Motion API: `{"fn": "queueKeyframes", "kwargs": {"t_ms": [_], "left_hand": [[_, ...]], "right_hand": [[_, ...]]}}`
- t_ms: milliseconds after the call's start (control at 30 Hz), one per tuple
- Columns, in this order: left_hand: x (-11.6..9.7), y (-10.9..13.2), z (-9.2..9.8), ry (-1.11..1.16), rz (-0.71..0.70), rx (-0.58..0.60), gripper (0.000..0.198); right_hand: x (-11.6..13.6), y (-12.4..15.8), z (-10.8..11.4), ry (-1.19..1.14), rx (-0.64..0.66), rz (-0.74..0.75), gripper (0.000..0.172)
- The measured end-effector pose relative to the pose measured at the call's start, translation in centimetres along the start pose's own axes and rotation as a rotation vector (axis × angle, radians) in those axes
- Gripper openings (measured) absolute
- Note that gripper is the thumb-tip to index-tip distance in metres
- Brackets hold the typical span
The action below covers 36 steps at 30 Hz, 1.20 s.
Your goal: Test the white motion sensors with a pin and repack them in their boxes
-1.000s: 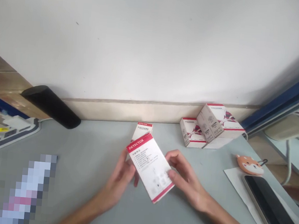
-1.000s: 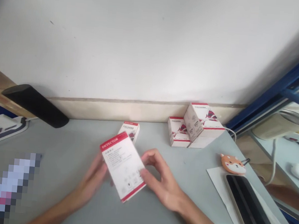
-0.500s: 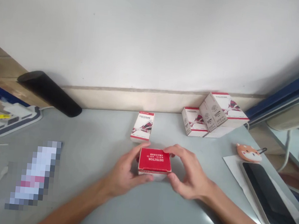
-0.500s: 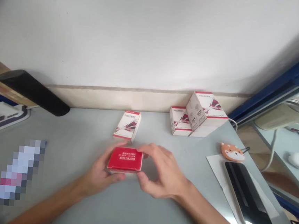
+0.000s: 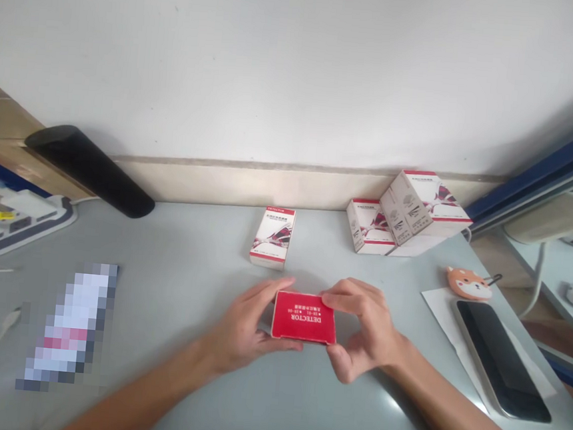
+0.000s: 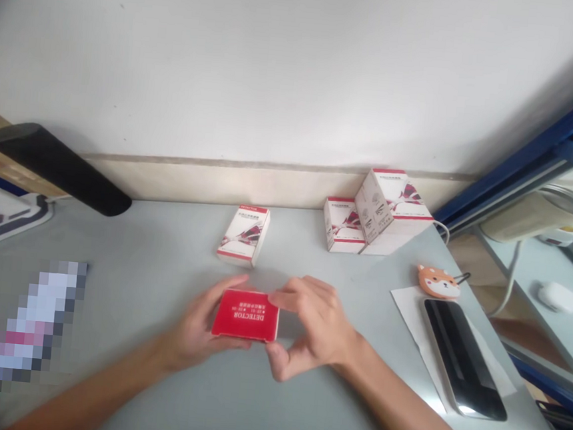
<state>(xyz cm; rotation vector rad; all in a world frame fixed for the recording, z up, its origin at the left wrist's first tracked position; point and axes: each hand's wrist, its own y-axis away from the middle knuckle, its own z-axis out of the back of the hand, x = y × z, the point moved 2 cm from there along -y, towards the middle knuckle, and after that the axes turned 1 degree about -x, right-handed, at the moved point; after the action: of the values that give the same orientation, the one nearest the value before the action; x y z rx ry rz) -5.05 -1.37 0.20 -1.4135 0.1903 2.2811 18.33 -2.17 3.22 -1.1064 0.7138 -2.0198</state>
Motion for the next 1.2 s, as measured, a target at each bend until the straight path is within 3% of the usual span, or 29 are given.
{"fn": "queueKeyframes", "kwargs": {"t_ms": [133, 233, 300, 400, 500, 567, 667, 767, 900, 1100, 1200], "left_hand": [[-0.4, -0.1, -0.2, -0.102, -0.183, 0.023, 0.08], [-0.8, 0.0, -0.4, -0.179, -0.383, 0.051, 0.056], [-0.6, 0.2, -0.5, -0.231, -0.416, 0.051, 0.052], [-0.3, 0.4, -0.3, -0.302, -0.465, -0.103, 0.059], [-0.7, 0.3, 0.0, -0.394, -0.65, -0.311, 0.051], [-1.1, 0.0, 0.1, -0.469, -0.697, -0.318, 0.048], [-1.4, -0.6, 0.3, -0.544, -0.604, -0.26, 0.043], [-1.7, -0.8, 0.3, -0.622, -0.584, -0.253, 0.038], [-2.3, -0.9, 0.3, -0.605, -0.713, -0.256, 0.045], [-2.5, -1.4, 0.4, -0.55, -0.826, -0.409, 0.048], [-1.4, -1.6, 0.2, -0.456, -0.808, -0.407, 0.056]], "right_hand": [[0.4, -0.4, 0.6, -0.1, -0.045, -0.062, 0.023], [0.9, -0.3, 1.0, -0.197, -0.059, -0.146, 0.031], [1.1, -0.2, 1.1, -0.218, -0.083, -0.226, 0.03], [1.0, -0.2, 0.9, -0.284, -0.105, -0.441, 0.02], [0.2, -0.6, 0.2, -0.401, -0.014, -0.699, 0.021], [-0.5, -0.9, -0.2, -0.451, 0.086, -0.816, 0.028], [-1.3, -1.1, -0.5, -0.507, 0.204, -0.863, 0.043], [-1.7, -1.0, -0.4, -0.448, 0.202, -0.819, 0.043], [-1.4, -0.7, 0.0, -0.141, 0.004, -0.608, 0.024], [-0.5, -0.4, 0.5, 0.087, -0.158, -0.225, 0.049], [0.2, -0.6, 0.7, 0.129, -0.144, -0.01, 0.051]]}}
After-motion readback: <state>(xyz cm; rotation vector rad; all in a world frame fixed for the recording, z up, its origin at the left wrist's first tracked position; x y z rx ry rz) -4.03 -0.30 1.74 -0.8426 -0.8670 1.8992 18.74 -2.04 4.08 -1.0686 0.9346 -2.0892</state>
